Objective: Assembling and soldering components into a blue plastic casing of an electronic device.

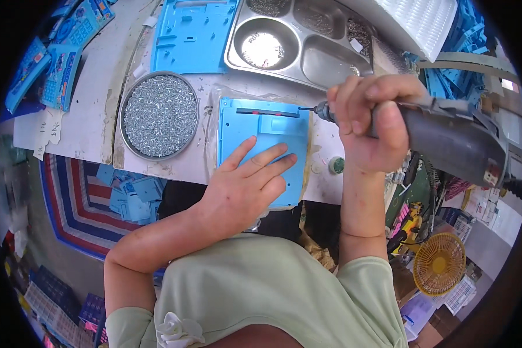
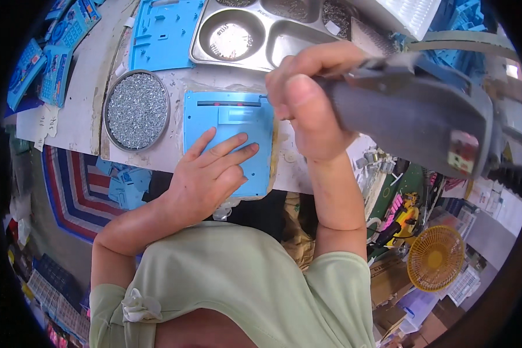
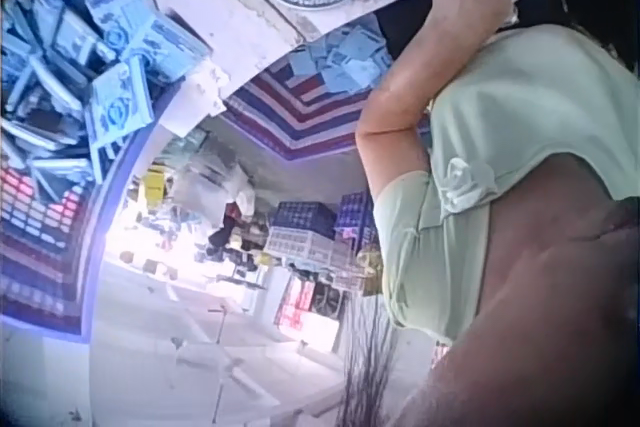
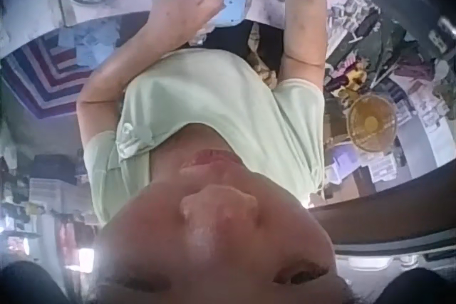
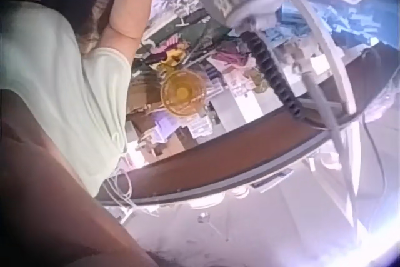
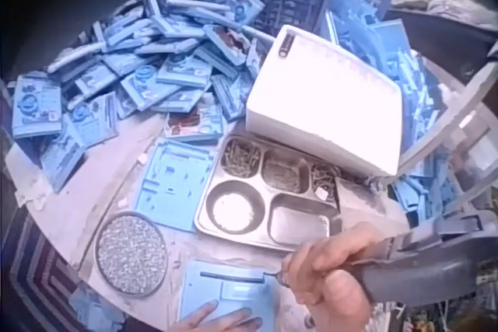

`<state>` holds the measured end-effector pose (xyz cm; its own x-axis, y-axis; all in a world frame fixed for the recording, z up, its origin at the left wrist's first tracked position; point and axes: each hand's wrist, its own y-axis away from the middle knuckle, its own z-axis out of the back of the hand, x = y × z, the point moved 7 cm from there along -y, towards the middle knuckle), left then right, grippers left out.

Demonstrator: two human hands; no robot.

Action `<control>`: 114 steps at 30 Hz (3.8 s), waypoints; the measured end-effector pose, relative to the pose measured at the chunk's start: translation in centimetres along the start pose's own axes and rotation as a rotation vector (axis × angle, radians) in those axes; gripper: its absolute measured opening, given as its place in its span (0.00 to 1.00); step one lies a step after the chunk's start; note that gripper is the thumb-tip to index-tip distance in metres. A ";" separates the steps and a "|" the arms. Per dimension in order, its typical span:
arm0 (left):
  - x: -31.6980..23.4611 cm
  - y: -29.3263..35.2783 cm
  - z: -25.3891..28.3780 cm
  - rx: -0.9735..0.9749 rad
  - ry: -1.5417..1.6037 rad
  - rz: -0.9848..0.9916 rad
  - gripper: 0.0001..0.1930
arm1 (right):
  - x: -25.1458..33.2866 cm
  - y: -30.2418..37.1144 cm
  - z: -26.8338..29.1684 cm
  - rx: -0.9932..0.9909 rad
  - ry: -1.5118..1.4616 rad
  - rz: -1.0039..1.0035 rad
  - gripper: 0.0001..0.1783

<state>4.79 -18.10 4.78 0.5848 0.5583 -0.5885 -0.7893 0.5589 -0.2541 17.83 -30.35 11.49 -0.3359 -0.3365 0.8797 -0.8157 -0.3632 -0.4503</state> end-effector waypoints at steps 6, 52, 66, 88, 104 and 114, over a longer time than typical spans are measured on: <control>0.1 0.1 0.3 0.004 -0.006 -0.026 0.10 | -2.2 0.4 -0.3 0.005 0.197 -0.065 0.11; 1.4 6.0 8.2 -0.643 0.193 -0.092 0.12 | 5.8 0.8 -10.9 0.263 -0.339 -0.103 0.16; 2.0 7.7 7.8 -0.756 0.125 -0.188 0.14 | 5.2 0.9 -12.9 0.204 -0.252 -0.139 0.15; 4.4 10.4 5.5 -0.539 0.023 0.213 0.11 | -0.5 4.9 -15.0 0.268 0.089 -0.246 0.17; 2.3 9.5 5.2 -0.564 0.012 0.175 0.12 | 3.0 5.3 -15.0 0.178 -0.045 -0.163 0.21; 2.9 11.3 9.0 -0.555 0.019 0.279 0.24 | 1.6 7.9 -15.3 0.207 -0.064 -0.153 0.14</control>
<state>-0.79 -4.64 7.11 0.3430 0.6238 -0.7023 -0.8943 -0.0118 -0.4472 3.69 -20.46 11.64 -0.1807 -0.3157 0.9315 -0.7388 -0.5817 -0.3404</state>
